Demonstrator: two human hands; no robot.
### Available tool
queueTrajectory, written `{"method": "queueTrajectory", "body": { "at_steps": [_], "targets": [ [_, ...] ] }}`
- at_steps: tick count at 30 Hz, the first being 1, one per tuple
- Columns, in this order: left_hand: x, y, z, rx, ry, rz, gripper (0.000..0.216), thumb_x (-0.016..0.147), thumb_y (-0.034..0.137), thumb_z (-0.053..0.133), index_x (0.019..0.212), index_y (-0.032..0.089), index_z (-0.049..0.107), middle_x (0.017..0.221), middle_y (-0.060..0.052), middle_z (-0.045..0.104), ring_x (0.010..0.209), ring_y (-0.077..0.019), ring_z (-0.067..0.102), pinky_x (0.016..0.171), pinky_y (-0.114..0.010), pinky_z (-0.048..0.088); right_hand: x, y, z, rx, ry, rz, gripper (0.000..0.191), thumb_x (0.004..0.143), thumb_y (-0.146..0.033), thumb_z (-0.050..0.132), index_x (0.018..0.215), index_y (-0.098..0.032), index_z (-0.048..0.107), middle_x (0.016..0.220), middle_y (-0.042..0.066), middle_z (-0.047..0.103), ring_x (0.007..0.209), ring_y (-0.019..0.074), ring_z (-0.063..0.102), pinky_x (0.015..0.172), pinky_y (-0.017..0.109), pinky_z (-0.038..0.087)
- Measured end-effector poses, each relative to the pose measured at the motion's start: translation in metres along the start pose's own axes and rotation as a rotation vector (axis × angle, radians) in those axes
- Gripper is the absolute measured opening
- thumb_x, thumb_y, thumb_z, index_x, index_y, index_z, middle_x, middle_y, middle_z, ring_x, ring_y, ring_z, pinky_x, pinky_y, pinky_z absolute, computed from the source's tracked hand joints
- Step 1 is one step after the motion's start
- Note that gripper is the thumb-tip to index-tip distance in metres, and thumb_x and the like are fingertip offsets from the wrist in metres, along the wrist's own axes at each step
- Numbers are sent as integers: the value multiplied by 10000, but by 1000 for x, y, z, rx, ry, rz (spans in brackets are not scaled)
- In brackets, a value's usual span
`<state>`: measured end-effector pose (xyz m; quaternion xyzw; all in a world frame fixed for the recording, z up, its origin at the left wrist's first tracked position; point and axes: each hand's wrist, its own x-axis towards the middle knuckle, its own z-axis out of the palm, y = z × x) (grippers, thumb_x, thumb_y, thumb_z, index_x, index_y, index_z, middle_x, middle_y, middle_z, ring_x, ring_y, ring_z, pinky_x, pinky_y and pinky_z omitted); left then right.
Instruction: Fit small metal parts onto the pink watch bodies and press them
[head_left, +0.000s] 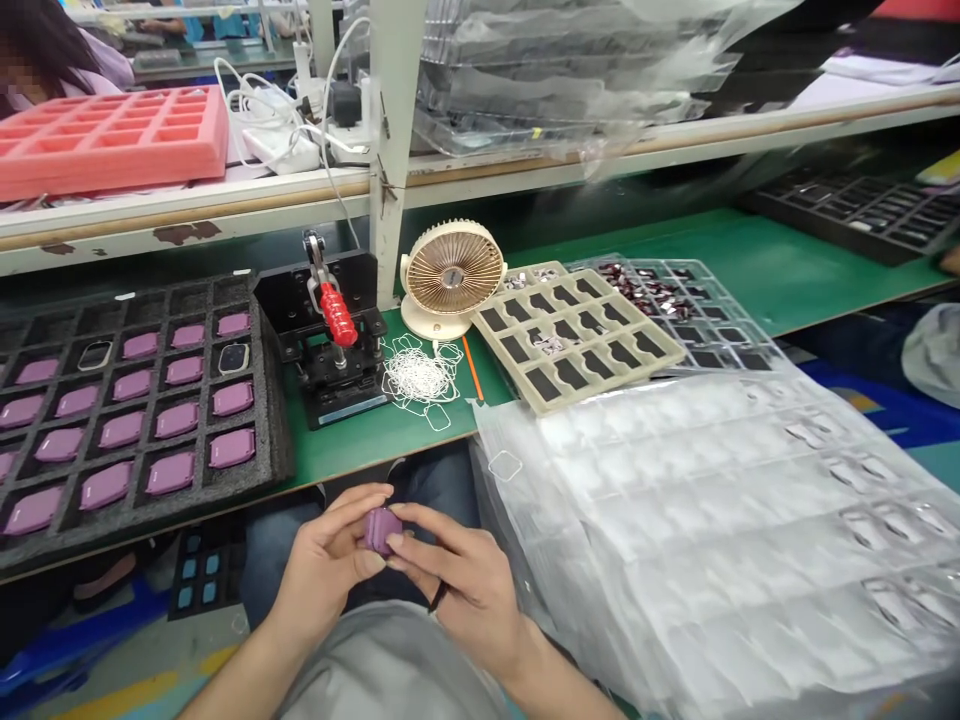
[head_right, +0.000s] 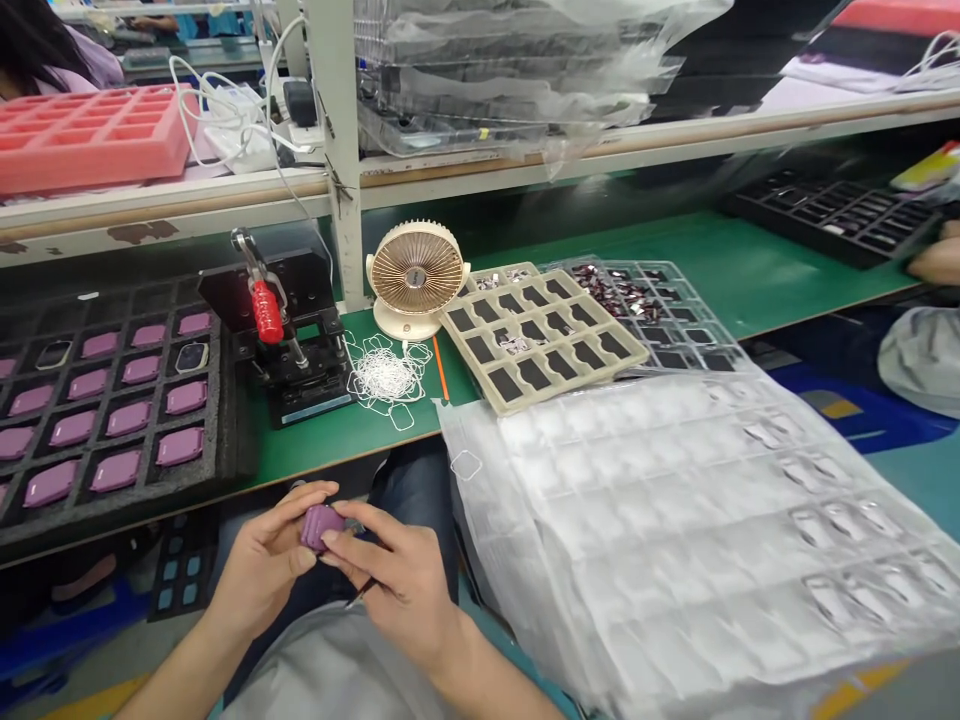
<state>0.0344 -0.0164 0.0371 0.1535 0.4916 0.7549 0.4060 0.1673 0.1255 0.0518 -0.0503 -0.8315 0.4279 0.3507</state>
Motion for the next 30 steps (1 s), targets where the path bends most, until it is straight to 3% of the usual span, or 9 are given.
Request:
{"method": "queueTrajectory", "body": {
  "at_steps": [6, 8, 10, 12, 15, 18, 22, 26, 30],
  "targets": [
    [-3, -4, 6, 31, 7, 51, 444, 810, 339, 900, 1237, 267, 806, 1469, -152, 653, 1326, -383, 643, 1129, -525, 534, -14, 10, 10, -164, -39, -70, 495, 972, -53, 627, 1415, -273, 650, 1467, 143, 650, 1119, 232, 767, 754, 288, 628],
    [-4, -6, 10, 44, 48, 13, 436, 871, 392, 844, 1285, 269, 776, 1464, -143, 662, 1321, -359, 650, 1125, -487, 534, -16, 13, 14, -185, -31, -72, 511, 975, -39, 618, 1425, -280, 635, 1463, 142, 651, 1117, 220, 766, 768, 281, 625],
    [-3, -8, 12, 38, 159, -49, 399, 896, 422, 819, 1258, 260, 779, 1320, -127, 750, 1195, -300, 721, 1030, -399, 585, -14, 15, 17, -164, -24, -26, 479, 987, -85, 651, 1419, -289, 622, 1455, 133, 651, 1139, 215, 753, 822, 285, 629],
    [-1, -9, 13, -6, 248, -84, 342, 880, 415, 838, 1168, 234, 809, 1142, -113, 814, 1031, -246, 768, 929, -334, 607, -10, 14, 18, -126, 2, 90, 418, 989, -197, 704, 1388, -274, 609, 1374, 133, 677, 1123, 223, 742, 860, 313, 624],
    [2, -8, 10, -78, 267, -72, 307, 799, 371, 913, 1053, 213, 844, 1017, -104, 840, 919, -211, 784, 887, -301, 607, -3, 11, 15, -101, -71, 238, 262, 1010, -332, 666, 1250, -237, 622, 1079, 90, 705, 929, 210, 716, 741, 318, 568],
    [3, -10, 6, -103, 262, -77, 317, 722, 337, 966, 996, 219, 859, 974, -92, 847, 870, -194, 790, 864, -281, 612, 1, 12, 13, -91, -255, 190, 142, 1059, -319, 536, 1043, -217, 633, 853, 30, 650, 726, 164, 610, 610, 298, 409],
    [5, -18, 4, -86, 286, -52, 315, 695, 372, 978, 944, 220, 862, 940, -95, 847, 866, -215, 794, 875, -312, 623, 6, 18, 16, 7, -247, 177, 251, 1063, -329, 494, 858, -202, 565, 742, 9, 567, 662, 147, 502, 601, 309, 298],
    [11, -17, 1, 338, 270, 76, 405, 859, 380, 854, 1242, 262, 797, 1218, -130, 794, 1118, -296, 756, 1001, -434, 606, 17, 28, 22, 411, -193, 552, 451, 1053, -532, 540, 748, -207, 475, 677, -30, 438, 613, 118, 385, 572, 266, 284],
    [12, -6, -13, 936, 44, 527, 475, 915, 180, 769, 1358, 348, 733, 1393, -110, 704, 1272, -311, 680, 1095, -466, 561, 28, 39, 27, 829, -252, 887, 546, 948, -701, 640, 763, -220, 459, 595, -97, 262, 514, 80, 198, 485, 232, 182]
  ]
}}
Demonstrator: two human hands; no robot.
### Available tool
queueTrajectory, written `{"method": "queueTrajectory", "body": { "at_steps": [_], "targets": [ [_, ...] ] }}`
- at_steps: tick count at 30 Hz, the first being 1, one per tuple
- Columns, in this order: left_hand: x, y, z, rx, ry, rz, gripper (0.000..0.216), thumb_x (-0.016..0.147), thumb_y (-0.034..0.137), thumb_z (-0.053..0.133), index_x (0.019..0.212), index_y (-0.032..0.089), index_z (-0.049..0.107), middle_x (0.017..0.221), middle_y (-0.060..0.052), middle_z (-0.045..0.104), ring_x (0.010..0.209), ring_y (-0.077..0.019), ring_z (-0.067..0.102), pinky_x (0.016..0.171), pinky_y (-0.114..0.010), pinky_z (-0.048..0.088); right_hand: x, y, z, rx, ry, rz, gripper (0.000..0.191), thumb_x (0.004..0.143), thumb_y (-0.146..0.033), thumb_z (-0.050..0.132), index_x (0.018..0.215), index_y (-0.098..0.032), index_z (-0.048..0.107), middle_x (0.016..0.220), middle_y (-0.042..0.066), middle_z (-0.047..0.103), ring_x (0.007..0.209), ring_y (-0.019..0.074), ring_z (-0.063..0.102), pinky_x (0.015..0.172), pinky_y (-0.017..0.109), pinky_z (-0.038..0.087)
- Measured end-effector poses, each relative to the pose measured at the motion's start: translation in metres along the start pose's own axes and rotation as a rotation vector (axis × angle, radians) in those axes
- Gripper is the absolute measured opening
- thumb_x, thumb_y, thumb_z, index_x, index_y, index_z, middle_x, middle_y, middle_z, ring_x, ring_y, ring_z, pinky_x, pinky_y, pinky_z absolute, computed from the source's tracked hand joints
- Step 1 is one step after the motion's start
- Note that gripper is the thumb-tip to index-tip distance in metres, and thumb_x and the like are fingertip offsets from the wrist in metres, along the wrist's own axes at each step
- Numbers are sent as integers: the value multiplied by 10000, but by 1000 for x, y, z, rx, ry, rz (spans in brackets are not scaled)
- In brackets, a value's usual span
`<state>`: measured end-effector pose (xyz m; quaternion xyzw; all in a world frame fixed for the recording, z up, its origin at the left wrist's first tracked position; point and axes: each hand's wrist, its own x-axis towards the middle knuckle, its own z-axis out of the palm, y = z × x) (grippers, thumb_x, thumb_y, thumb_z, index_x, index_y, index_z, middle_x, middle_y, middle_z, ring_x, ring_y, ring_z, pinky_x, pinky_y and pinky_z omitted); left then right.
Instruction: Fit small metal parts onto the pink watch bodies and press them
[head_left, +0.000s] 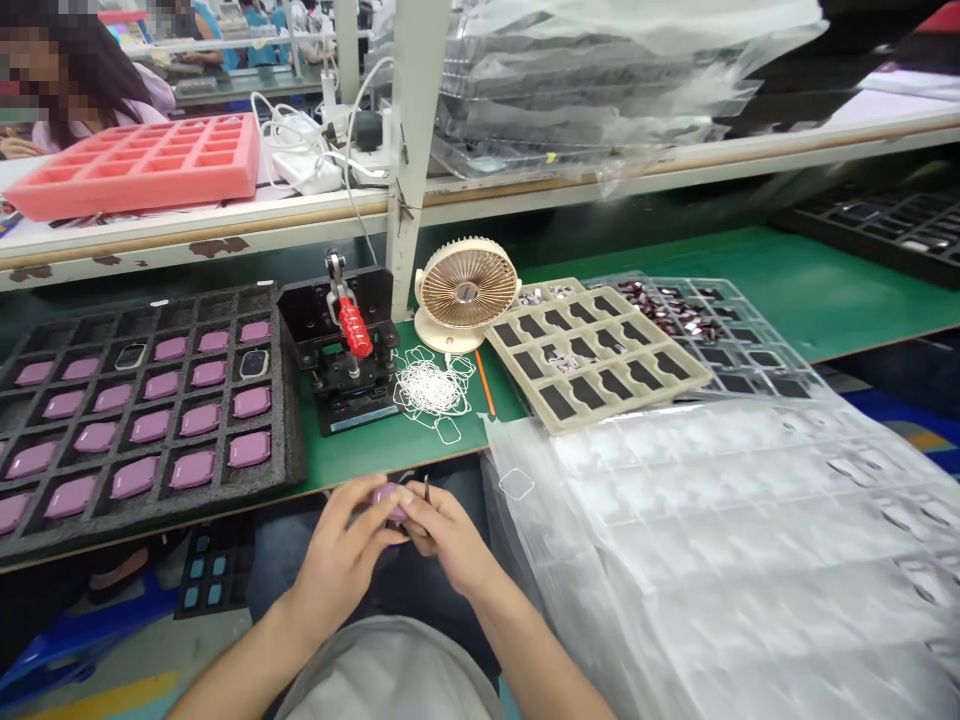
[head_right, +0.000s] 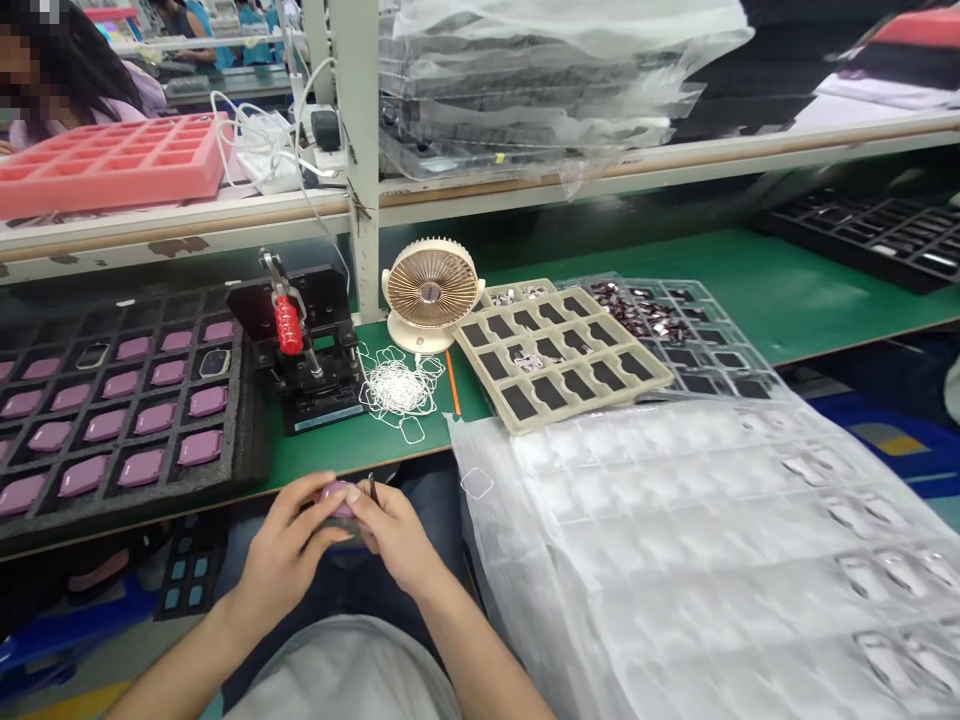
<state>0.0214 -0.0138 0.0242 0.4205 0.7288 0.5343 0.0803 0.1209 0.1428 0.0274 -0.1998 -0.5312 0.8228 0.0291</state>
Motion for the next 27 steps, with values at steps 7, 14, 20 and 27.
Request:
{"method": "queueTrajectory", "body": {
  "at_steps": [7, 14, 20, 27],
  "targets": [
    [30, -16, -4, 258, 119, 160, 311, 1014, 143, 607, 1277, 233, 746, 1121, -107, 799, 1065, -258, 754, 1006, -406, 596, 36, -69, 3, -651, 336, -505, 418, 1054, -516, 569, 867, -192, 756, 827, 69, 725, 737, 188, 649, 657, 303, 544],
    [90, -47, 21, 340, 130, 108, 242, 1009, 154, 598, 1196, 185, 747, 1289, -160, 764, 1297, -362, 659, 1134, -600, 482, 97, -149, 27, -927, 107, -1244, 356, 1081, -213, 548, 1395, -323, 674, 1529, -5, 608, 1314, 192, 663, 1054, 348, 618],
    [82, -63, 23, 318, 148, 145, 193, 996, 137, 626, 1132, 193, 752, 1288, -132, 771, 1320, -324, 654, 1157, -564, 495, 103, -181, 44, -694, 423, -1411, 328, 1080, -277, 585, 1396, -278, 672, 1331, 36, 728, 1134, 210, 744, 1013, 363, 626],
    [55, -56, 16, 276, 327, 148, 205, 1022, 202, 634, 1203, 214, 731, 1109, -90, 790, 1058, -249, 733, 980, -445, 614, 108, -110, 0, -1240, 264, -815, 181, 1020, -211, 629, 1094, -230, 793, 1114, 35, 803, 1040, 195, 756, 944, 306, 596]
  ]
}}
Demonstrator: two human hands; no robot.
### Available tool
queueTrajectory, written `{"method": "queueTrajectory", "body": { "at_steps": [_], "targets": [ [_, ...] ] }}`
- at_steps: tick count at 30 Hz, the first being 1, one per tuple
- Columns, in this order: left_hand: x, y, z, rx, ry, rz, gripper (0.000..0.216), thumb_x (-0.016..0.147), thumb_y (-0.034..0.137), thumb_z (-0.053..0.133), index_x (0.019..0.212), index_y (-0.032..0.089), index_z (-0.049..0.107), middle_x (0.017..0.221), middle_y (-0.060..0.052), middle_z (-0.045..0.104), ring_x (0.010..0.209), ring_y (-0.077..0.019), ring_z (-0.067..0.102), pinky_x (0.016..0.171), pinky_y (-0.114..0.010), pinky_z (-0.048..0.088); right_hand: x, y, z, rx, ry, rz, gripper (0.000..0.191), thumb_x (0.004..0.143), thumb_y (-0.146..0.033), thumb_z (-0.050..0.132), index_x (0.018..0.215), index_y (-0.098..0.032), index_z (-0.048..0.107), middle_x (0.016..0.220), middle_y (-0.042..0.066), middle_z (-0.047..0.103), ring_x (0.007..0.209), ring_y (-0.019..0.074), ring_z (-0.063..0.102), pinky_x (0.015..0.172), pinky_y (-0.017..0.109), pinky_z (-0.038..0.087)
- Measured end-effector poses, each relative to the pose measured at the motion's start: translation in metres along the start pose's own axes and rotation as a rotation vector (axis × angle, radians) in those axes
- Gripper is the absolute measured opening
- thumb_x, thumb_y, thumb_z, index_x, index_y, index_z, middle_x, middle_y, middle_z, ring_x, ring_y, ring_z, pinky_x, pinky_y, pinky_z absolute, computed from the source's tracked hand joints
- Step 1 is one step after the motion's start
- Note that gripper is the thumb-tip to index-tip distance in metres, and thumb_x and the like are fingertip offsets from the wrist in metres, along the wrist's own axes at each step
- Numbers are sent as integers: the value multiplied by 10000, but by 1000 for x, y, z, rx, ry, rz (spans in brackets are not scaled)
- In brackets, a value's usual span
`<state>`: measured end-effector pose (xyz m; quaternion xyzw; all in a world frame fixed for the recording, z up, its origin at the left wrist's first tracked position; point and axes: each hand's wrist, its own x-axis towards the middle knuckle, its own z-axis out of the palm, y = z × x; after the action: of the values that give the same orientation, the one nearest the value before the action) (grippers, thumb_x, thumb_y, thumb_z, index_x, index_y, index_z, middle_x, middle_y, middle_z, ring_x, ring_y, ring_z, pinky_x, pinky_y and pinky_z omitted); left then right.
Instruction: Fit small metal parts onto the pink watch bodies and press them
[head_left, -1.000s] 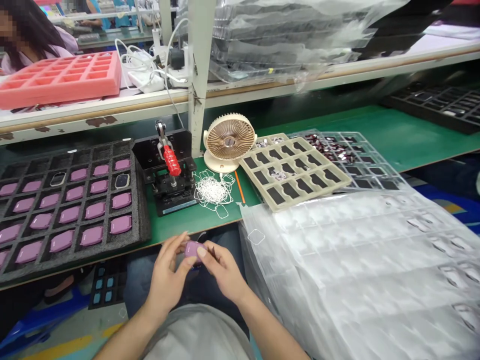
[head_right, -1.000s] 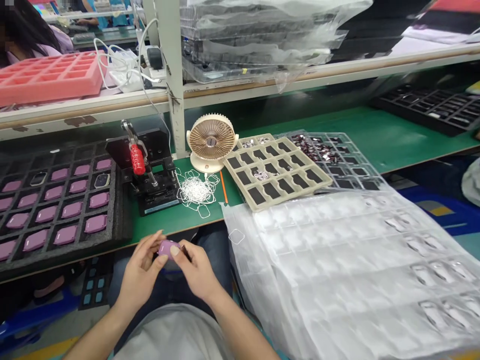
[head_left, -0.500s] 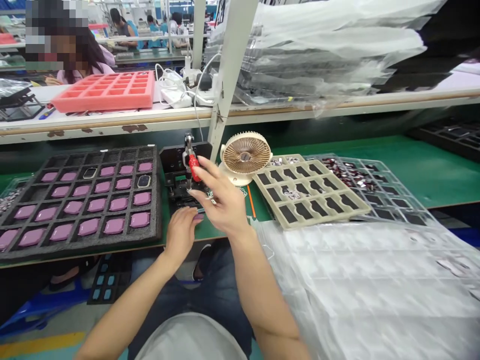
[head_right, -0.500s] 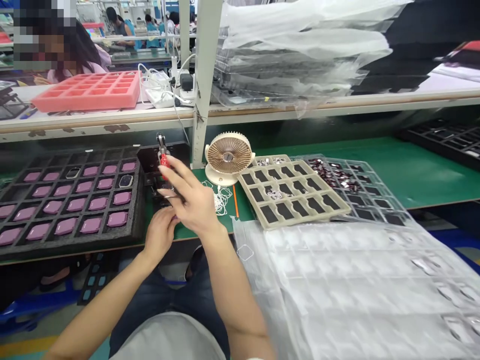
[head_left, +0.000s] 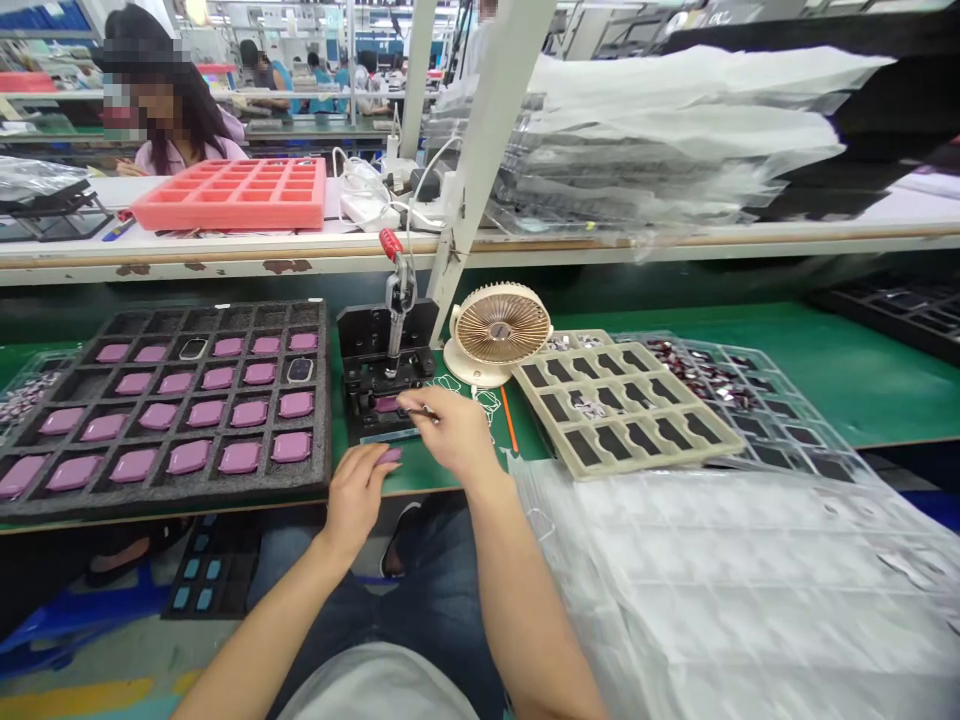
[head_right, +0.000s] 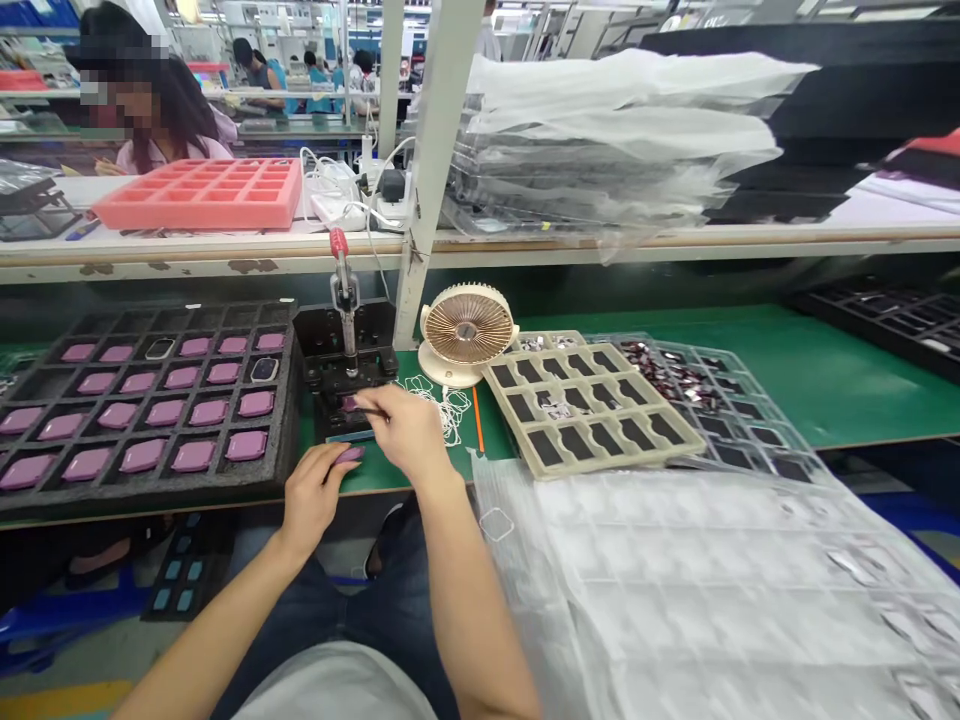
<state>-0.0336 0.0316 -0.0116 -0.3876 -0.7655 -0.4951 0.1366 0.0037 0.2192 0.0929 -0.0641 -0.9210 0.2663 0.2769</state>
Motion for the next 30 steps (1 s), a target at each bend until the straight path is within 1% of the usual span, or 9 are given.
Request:
{"method": "queueTrajectory", "body": {
  "at_steps": [2, 4, 9, 12, 18, 22, 25, 28, 30],
  "targets": [
    [-8, 4, 0, 5, 17, -2, 228, 1029, 177, 613, 1220, 224, 728, 1133, -81, 790, 1076, -237, 736, 997, -428, 613, -12, 17, 24, -87, -183, 48, 250, 999, -161, 633, 1174, -259, 782, 1271, 19, 770, 1150, 197, 736, 984, 304, 582],
    [-15, 8, 2, 22, 33, -10, 252, 1036, 156, 588, 1239, 219, 723, 1145, -85, 789, 1082, -233, 739, 1002, -427, 613, -13, 27, 43, -123, -250, 55, 320, 993, -164, 643, 1268, -288, 751, 1363, 10, 731, 1196, 209, 722, 981, 309, 579],
    [-20, 14, 6, 80, 61, -25, 238, 1031, 151, 599, 1219, 207, 732, 1132, -90, 790, 1058, -243, 740, 976, -445, 617, 13, 30, 59, -222, -366, 98, 257, 1014, -337, 659, 1225, -245, 774, 1196, 101, 791, 1079, 285, 760, 935, 348, 570],
    [-15, 14, 7, 111, 90, -16, 245, 1031, 143, 596, 1228, 202, 730, 1145, -95, 789, 1076, -248, 731, 992, -456, 608, 17, 27, 56, -240, -383, 96, 230, 1011, -299, 650, 1186, -239, 786, 1179, 110, 793, 1090, 288, 757, 950, 341, 560],
    [26, -2, 23, 166, 152, -18, 290, 1038, 122, 550, 1263, 174, 724, 1204, -128, 773, 1156, -264, 692, 1053, -487, 585, -24, 23, 33, -200, -219, 117, 498, 1002, -136, 552, 1473, -284, 614, 1504, 37, 637, 1320, 223, 661, 1034, 335, 574],
    [59, -14, 43, 206, 80, -41, 324, 1008, 59, 520, 1198, 166, 761, 1177, -131, 783, 1188, -293, 669, 1083, -516, 566, -57, 22, 8, -96, 50, 123, 501, 965, -139, 577, 1448, -254, 645, 1454, 52, 674, 1313, 240, 674, 1073, 391, 593],
    [64, -15, 49, 245, -2, -61, 440, 958, -30, 479, 1249, 163, 747, 1280, -138, 759, 1326, -321, 606, 1156, -542, 510, -72, 12, -8, 6, 117, 97, 427, 995, -221, 607, 1416, -258, 670, 1407, 52, 705, 1281, 246, 696, 1097, 407, 587],
    [56, -14, 47, 280, -72, -82, 486, 949, -19, 525, 1375, 164, 671, 1437, -145, 676, 1467, -332, 494, 1205, -541, 462, -65, -16, -11, 128, 115, 59, 386, 1008, -289, 637, 1389, -255, 688, 1379, 64, 721, 1253, 262, 712, 1100, 427, 590],
    [50, -16, 47, 289, -119, -104, 422, 991, 133, 626, 1408, 201, 636, 1490, -138, 625, 1438, -329, 523, 1176, -550, 481, -41, -45, -2, 204, 57, 19, 379, 995, -293, 654, 1370, -256, 697, 1355, 68, 734, 1223, 269, 726, 1073, 422, 606]
  ]
}}
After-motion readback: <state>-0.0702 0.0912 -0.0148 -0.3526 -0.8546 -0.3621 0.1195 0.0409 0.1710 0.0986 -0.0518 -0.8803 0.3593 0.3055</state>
